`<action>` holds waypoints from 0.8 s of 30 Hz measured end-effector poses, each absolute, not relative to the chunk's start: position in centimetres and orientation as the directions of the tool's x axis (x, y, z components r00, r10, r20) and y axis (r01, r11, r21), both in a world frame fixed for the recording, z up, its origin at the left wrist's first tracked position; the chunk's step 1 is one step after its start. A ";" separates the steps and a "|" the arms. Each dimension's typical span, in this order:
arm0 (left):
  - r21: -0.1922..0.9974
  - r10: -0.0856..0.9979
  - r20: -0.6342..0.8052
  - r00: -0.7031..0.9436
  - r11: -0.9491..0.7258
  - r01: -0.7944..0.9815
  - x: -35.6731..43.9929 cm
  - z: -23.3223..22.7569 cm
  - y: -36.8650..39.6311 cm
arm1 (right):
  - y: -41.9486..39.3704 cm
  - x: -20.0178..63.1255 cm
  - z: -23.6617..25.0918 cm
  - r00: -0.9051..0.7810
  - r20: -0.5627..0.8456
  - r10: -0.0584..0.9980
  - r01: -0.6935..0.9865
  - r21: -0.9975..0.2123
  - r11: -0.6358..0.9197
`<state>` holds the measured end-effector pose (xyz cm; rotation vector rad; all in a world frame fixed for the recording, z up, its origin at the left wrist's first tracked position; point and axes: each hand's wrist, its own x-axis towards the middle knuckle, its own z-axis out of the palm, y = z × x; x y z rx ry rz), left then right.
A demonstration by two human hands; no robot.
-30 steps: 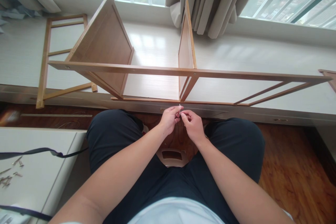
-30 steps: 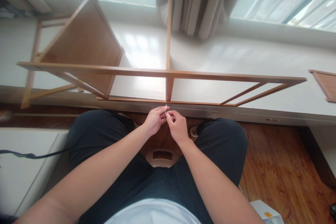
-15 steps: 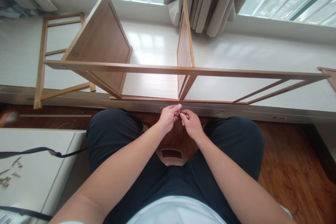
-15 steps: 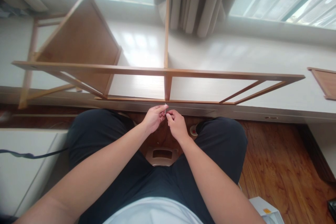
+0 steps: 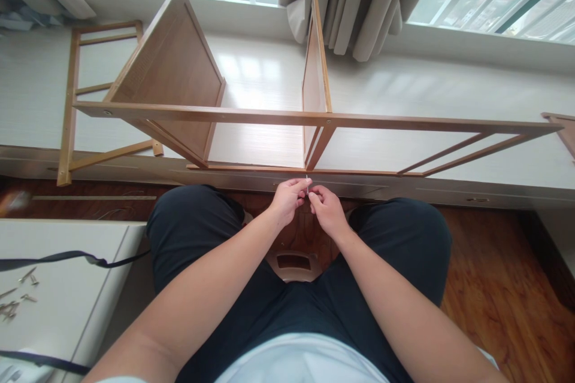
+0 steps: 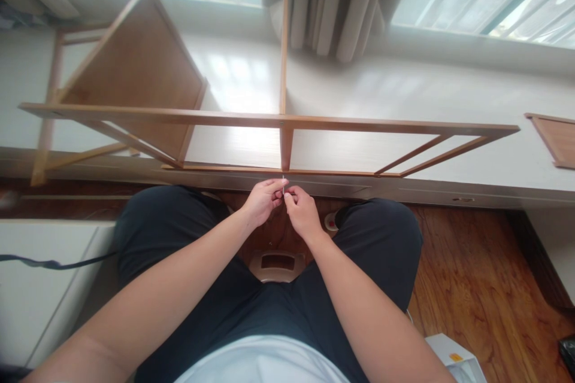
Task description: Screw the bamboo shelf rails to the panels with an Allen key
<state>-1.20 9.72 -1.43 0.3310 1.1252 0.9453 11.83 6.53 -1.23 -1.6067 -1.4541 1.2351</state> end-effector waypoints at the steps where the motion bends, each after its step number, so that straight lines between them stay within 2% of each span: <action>1: 0.662 0.780 -0.617 0.108 0.588 -0.464 -1.2 -1.4 9.7 | 6.5 11.9 -1.3 -0.046 -0.217 0.975 0.380 -0.907 -0.184; 13: 0.711 0.807 -0.581 0.108 0.568 -0.414 -1.2 -1.7 9.7 | 6.0 11.9 -0.3 0.002 -0.093 0.996 0.501 -0.862 -0.082; 24: 0.688 0.796 -0.586 0.153 0.588 -0.426 -1.2 -1.8 9.9 | 6.0 11.9 -0.4 -0.005 -0.066 0.998 0.569 -0.821 -0.052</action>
